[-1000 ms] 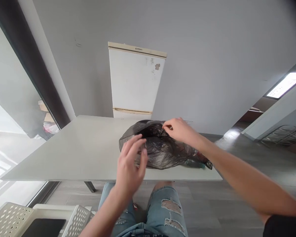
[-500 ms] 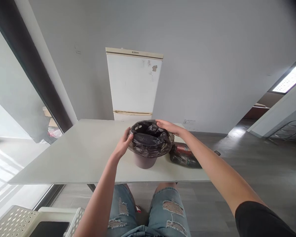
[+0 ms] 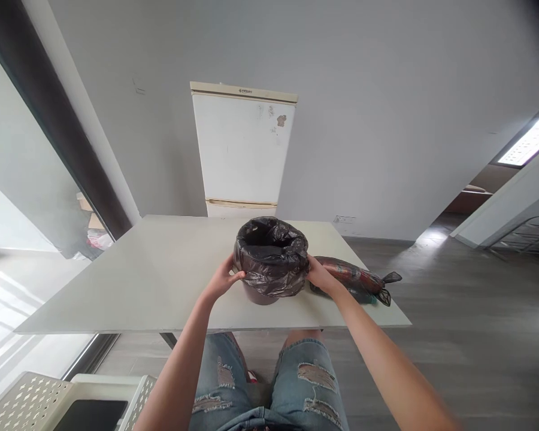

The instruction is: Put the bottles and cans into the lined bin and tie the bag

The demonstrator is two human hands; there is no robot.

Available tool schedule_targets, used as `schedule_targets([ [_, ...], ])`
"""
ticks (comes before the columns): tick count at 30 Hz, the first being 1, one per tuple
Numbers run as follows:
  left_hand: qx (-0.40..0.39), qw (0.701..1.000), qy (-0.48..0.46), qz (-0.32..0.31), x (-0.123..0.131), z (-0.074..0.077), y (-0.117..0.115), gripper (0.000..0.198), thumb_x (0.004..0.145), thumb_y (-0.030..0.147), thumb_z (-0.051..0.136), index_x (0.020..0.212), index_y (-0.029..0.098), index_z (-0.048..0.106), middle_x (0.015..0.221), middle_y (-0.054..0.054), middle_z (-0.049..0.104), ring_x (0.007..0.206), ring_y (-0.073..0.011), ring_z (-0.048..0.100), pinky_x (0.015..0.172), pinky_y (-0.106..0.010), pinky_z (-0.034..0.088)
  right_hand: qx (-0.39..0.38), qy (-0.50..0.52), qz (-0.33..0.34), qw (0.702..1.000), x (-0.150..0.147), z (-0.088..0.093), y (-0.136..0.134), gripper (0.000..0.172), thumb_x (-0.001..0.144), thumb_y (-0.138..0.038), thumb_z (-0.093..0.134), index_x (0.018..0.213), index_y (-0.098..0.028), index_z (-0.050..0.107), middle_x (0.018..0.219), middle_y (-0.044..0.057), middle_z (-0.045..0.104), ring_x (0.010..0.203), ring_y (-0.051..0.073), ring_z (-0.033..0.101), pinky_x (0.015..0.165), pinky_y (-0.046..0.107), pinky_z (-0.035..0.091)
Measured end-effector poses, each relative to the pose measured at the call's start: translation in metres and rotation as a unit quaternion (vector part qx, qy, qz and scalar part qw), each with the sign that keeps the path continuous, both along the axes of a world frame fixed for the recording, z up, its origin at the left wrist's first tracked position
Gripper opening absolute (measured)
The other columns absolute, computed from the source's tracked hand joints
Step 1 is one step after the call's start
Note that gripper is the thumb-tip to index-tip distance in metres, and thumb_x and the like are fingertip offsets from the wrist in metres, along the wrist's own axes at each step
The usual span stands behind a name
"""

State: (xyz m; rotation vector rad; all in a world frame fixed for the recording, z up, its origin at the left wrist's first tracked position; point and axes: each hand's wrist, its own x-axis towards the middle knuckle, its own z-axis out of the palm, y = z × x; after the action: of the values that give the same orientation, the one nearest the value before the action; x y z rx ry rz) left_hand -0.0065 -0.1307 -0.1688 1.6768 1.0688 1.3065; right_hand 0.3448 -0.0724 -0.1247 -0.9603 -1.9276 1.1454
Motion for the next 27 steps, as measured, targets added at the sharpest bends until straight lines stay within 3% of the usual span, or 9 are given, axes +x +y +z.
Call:
schedule_targets([
  [6,-0.019,1.0,-0.018,0.014,-0.011,-0.011,0.009,0.066,0.096,0.065,0.063,0.139,0.016,0.062,0.139,-0.017,0.069,0.13,-0.0364,0.064,0.108,-0.048,0.054,0.094,-0.1,-0.063,0.989,0.001,-0.002,-0.014,0.063,0.09,-0.033,0.068,0.152,-0.028,0.055,0.143,0.014,0.067,0.134,0.037,0.062,0.107,0.053,0.056],
  [8,-0.017,0.999,-0.015,0.027,-0.016,-0.018,0.008,0.062,0.099,0.063,0.059,0.144,0.02,0.059,0.145,-0.015,0.066,0.135,-0.0336,0.062,0.111,-0.046,0.052,0.154,-0.117,-0.145,0.97,0.003,-0.007,-0.022,0.059,0.091,-0.025,0.059,0.15,-0.024,0.055,0.134,0.016,0.07,0.124,0.036,0.067,0.101,0.053,0.058],
  [10,-0.023,0.997,0.002,0.079,-0.021,-0.028,0.006,0.056,0.102,0.061,0.051,0.143,0.023,0.059,0.145,-0.012,0.066,0.136,-0.0304,0.061,0.111,-0.043,0.051,0.265,-0.09,-0.274,0.92,0.003,-0.009,-0.033,0.051,0.093,-0.017,0.048,0.143,-0.02,0.058,0.127,0.017,0.07,0.116,0.033,0.069,0.097,0.054,0.06],
  [13,-0.035,0.974,0.117,0.193,-0.028,-0.046,0.002,0.045,0.107,0.053,0.037,0.12,0.022,0.067,0.122,-0.011,0.074,0.114,-0.0263,0.069,0.099,-0.04,0.055,0.459,-0.012,-0.395,0.796,-0.007,0.003,-0.055,0.042,0.098,-0.011,0.039,0.134,-0.02,0.061,0.117,0.017,0.067,0.112,0.031,0.069,0.092,0.051,0.061],
  [15,-0.033,0.947,0.223,0.23,-0.029,-0.054,0.002,0.036,0.106,0.042,0.037,0.1,0.022,0.067,0.103,-0.009,0.073,0.097,-0.0248,0.069,0.09,-0.039,0.054,0.545,-0.021,-0.345,0.764,-0.022,0.021,-0.07,0.041,0.102,-0.016,0.045,0.141,-0.022,0.055,0.121,0.017,0.066,0.118,0.031,0.067,0.097,0.052,0.06],
  [18,-0.021,0.928,0.294,0.226,-0.026,-0.06,0.003,0.021,0.099,0.031,0.047,0.088,0.023,0.063,0.094,-0.008,0.069,0.095,-0.0259,0.066,0.088,-0.038,0.051,0.564,-0.129,-0.157,0.8,-0.052,0.048,-0.085,0.058,0.104,-0.029,0.054,0.158,-0.023,0.036,0.138,0.017,0.062,0.132,0.033,0.06,0.115,0.06,0.049],
  [20,-0.017,0.92,0.325,0.219,-0.023,-0.06,0.003,0.017,0.097,0.029,0.05,0.088,0.023,0.063,0.096,-0.009,0.067,0.1,-0.0274,0.065,0.09,-0.039,0.048,0.542,-0.194,-0.08,0.814,-0.069,0.058,-0.087,0.062,0.105,-0.032,0.054,0.162,-0.024,0.031,0.136,0.015,0.064,0.131,0.033,0.06,0.124,0.064,0.038],
  [24,-0.031,0.887,0.408,0.214,-0.02,-0.057,0.001,0.016,0.1,0.026,0.048,0.093,0.022,0.063,0.098,-0.008,0.067,0.101,-0.0262,0.064,0.091,-0.038,0.047,0.492,-0.259,-0.064,0.829,-0.083,0.063,-0.067,0.05,0.105,-0.028,0.053,0.155,-0.029,0.045,0.116,0.014,0.066,0.113,0.035,0.062,0.119,0.063,0.038],
  [27,-0.038,0.878,0.42,0.226,-0.017,-0.055,-0.002,0.018,0.101,0.024,0.045,0.095,0.022,0.062,0.097,-0.008,0.066,0.099,-0.026,0.063,0.089,-0.038,0.045,0.468,-0.28,-0.065,0.836,-0.079,0.066,-0.034,0.045,0.104,-0.03,0.054,0.149,-0.024,0.052,0.118,0.018,0.063,0.115,0.038,0.058,0.109,0.062,0.043],
])
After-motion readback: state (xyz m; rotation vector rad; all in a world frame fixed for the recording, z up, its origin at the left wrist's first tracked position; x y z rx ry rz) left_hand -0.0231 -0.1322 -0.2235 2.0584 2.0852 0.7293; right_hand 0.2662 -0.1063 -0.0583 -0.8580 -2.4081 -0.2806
